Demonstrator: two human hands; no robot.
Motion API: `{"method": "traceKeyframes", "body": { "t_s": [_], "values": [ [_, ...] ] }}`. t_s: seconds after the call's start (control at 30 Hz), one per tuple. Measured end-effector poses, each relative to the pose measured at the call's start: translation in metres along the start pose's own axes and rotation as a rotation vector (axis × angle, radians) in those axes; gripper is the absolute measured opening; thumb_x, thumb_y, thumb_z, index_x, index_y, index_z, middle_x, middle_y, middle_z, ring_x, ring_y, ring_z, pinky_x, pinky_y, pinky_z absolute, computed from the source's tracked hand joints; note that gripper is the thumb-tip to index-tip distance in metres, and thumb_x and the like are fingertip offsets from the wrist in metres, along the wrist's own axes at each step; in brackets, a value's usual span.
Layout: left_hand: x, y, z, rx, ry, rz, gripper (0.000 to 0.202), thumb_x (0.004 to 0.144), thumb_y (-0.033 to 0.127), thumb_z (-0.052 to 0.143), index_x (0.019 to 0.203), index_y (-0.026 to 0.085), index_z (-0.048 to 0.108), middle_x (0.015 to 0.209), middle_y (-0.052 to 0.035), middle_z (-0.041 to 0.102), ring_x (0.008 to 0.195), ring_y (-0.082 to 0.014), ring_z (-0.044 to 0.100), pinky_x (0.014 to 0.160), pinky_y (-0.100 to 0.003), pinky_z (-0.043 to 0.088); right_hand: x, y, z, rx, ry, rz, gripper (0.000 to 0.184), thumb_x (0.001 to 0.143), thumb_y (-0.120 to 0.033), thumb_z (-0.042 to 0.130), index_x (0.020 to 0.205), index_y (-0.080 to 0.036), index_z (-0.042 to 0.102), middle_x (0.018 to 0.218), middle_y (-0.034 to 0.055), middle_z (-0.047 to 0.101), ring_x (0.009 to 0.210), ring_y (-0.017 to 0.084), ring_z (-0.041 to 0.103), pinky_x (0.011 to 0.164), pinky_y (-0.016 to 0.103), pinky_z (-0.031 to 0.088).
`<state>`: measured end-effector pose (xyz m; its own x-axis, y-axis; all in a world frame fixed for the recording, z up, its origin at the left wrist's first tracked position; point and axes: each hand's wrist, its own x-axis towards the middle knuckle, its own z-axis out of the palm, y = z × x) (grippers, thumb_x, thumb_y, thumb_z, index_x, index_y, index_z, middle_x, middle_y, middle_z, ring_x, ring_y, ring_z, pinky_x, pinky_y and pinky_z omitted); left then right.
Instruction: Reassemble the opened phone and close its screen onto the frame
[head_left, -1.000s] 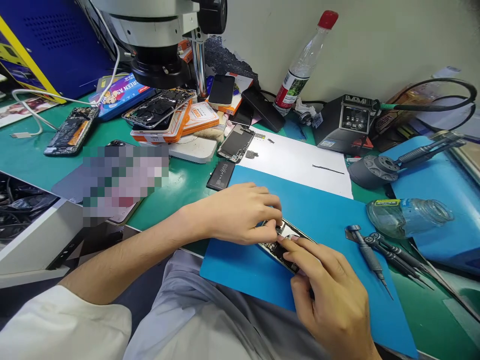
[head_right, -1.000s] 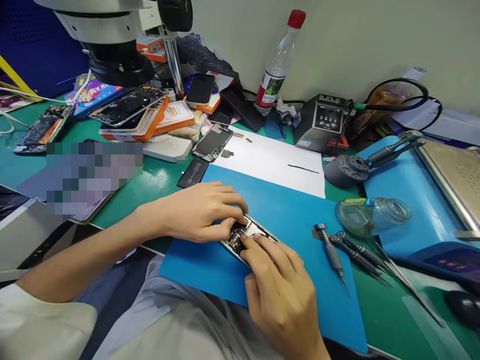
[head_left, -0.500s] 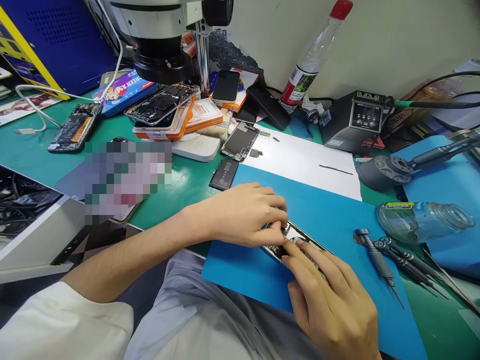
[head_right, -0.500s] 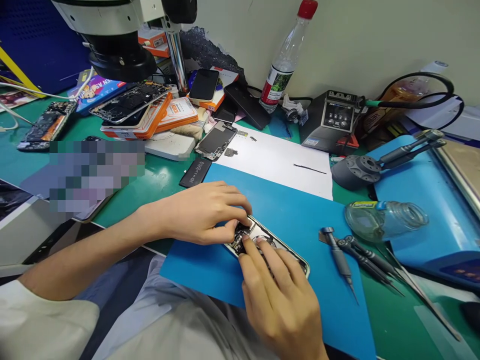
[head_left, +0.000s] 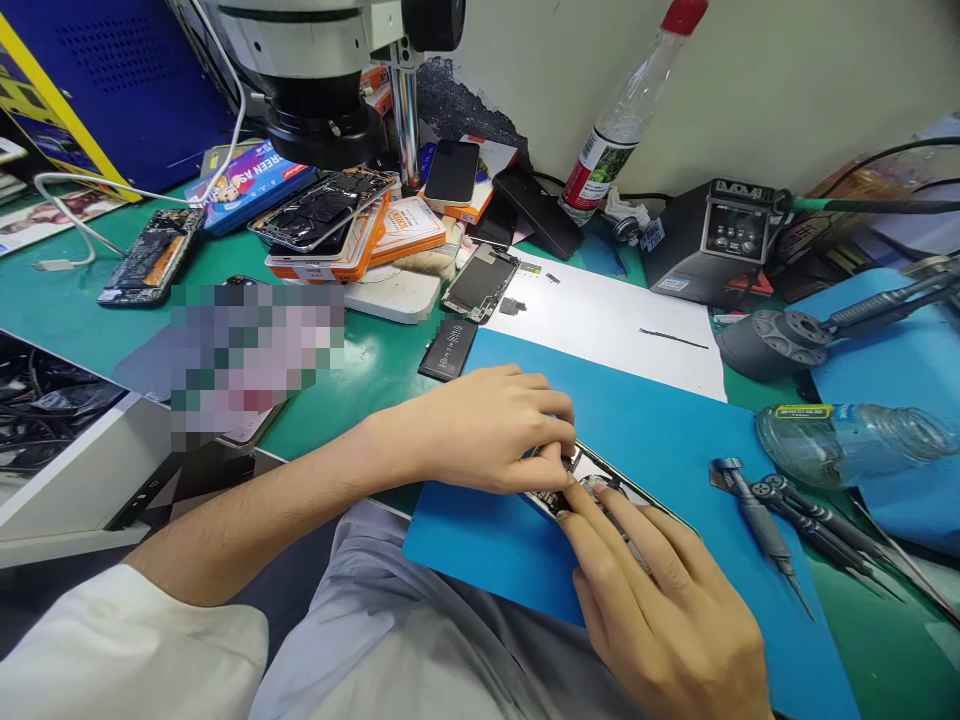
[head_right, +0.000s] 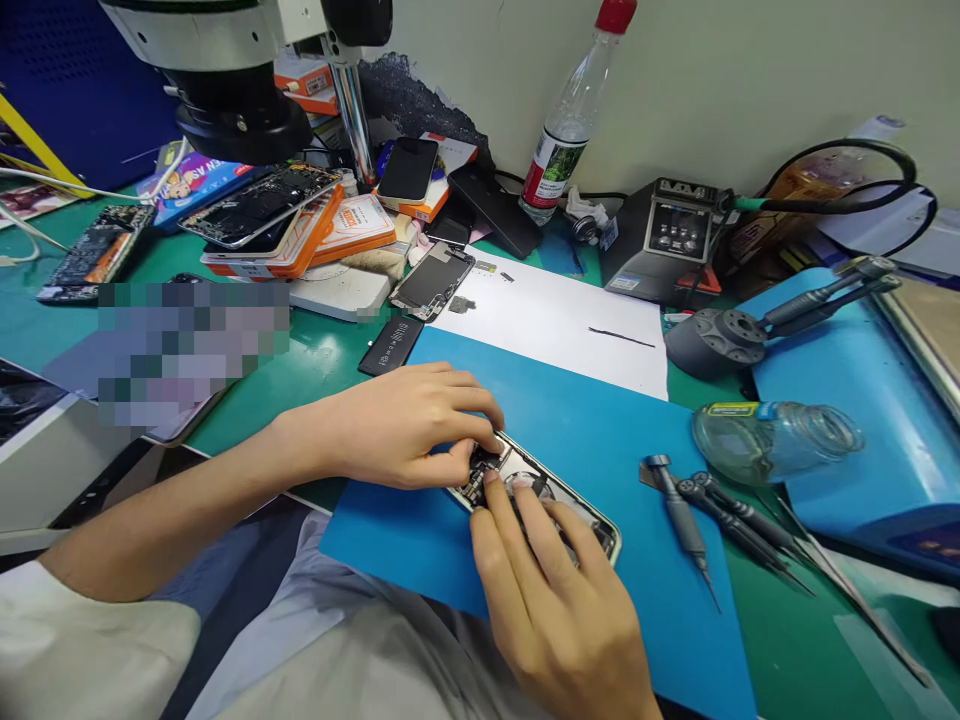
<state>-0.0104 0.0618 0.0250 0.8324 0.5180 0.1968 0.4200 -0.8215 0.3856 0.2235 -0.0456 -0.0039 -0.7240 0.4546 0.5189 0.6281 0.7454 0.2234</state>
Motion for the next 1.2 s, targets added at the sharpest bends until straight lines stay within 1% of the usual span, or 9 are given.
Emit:
{"method": "traceKeyframes", "body": {
  "t_s": [0.17,0.37,0.5,0.6,0.7,0.83,0.93,1.07,1.2],
  "values": [
    [0.0001,-0.0002,0.0001,-0.002,0.004,0.001,0.03,0.107,0.023,0.052,0.105,0.021,0.082,0.121,-0.0054,0.079,0.108,-0.0257,0.071,0.098,-0.043,0.051,0.0018,0.0006,0.0006,0.005,-0.011,-0.011,0.021,0.102,-0.002,0.063,0.12,0.0,0.074,0.13,0.0212,0.078,0.111,0.034,0.075,0.1,0.054,0.055],
    [-0.0006,-0.0003,-0.0004,-0.01,-0.005,-0.005,0.029,0.106,0.022,0.053,0.103,0.021,0.082,0.122,-0.0052,0.079,0.109,-0.0258,0.071,0.098,-0.042,0.05,0.0033,0.0016,-0.0008,0.06,-0.025,0.01,0.027,0.099,0.008,0.057,0.121,0.002,0.072,0.131,0.0234,0.077,0.112,0.032,0.074,0.103,0.051,0.055],
    [-0.0006,0.0002,-0.0014,-0.01,-0.013,-0.007,0.03,0.107,0.023,0.051,0.105,0.022,0.081,0.123,-0.0053,0.079,0.111,-0.0247,0.071,0.1,-0.039,0.05,0.0008,0.0042,-0.0029,0.156,0.002,0.099,0.029,0.101,0.007,0.054,0.123,-0.004,0.07,0.129,0.0177,0.078,0.113,0.027,0.072,0.1,0.046,0.058],
    [-0.0003,0.0007,-0.0016,-0.01,-0.014,-0.008,0.029,0.108,0.023,0.052,0.107,0.021,0.081,0.123,-0.005,0.08,0.11,-0.0246,0.071,0.1,-0.039,0.05,-0.0005,0.0061,-0.0031,0.185,0.031,0.159,0.031,0.101,0.007,0.055,0.124,-0.008,0.069,0.129,0.0149,0.078,0.121,0.026,0.07,0.102,0.044,0.058],
    [0.0001,0.001,-0.001,-0.009,-0.006,-0.006,0.029,0.108,0.024,0.053,0.11,0.021,0.082,0.123,-0.0049,0.08,0.109,-0.0249,0.071,0.1,-0.041,0.05,-0.0011,0.0075,-0.003,0.201,0.04,0.161,0.033,0.099,0.009,0.055,0.125,-0.006,0.069,0.131,0.0161,0.077,0.128,0.027,0.067,0.105,0.044,0.056],
    [0.0008,0.0019,-0.0004,-0.006,-0.007,-0.013,0.028,0.108,0.024,0.056,0.113,0.02,0.082,0.124,-0.0035,0.079,0.111,-0.0249,0.071,0.101,-0.043,0.051,-0.0009,0.0091,-0.0037,0.22,0.011,0.131,0.034,0.101,0.007,0.052,0.127,-0.007,0.069,0.134,0.0144,0.076,0.131,0.027,0.065,0.108,0.043,0.053],
    [0.0016,0.0026,-0.0005,0.0,-0.017,-0.02,0.028,0.108,0.025,0.056,0.112,0.02,0.083,0.125,-0.0024,0.079,0.111,-0.0243,0.071,0.103,-0.043,0.051,0.0014,0.0097,-0.0023,0.246,0.009,0.148,0.035,0.102,0.006,0.048,0.126,-0.009,0.069,0.129,0.0122,0.076,0.129,0.025,0.064,0.111,0.041,0.051],
    [0.0029,0.0037,-0.0009,0.011,-0.031,-0.029,0.027,0.107,0.024,0.056,0.112,0.022,0.083,0.126,-0.002,0.08,0.113,-0.0244,0.072,0.104,-0.041,0.05,0.0052,0.0091,0.0009,0.281,0.003,0.176,0.037,0.101,0.002,0.044,0.127,-0.011,0.067,0.121,0.0097,0.075,0.125,0.021,0.062,0.118,0.037,0.045],
    [0.0038,0.006,-0.0007,0.022,-0.028,-0.033,0.029,0.106,0.021,0.055,0.116,0.021,0.082,0.127,-0.0008,0.08,0.116,-0.0235,0.072,0.105,-0.04,0.051,0.002,0.0087,-0.0012,0.278,0.025,0.227,0.042,0.099,0.002,0.043,0.132,-0.012,0.066,0.122,0.0081,0.074,0.126,0.02,0.061,0.12,0.035,0.043]
  ]
}}
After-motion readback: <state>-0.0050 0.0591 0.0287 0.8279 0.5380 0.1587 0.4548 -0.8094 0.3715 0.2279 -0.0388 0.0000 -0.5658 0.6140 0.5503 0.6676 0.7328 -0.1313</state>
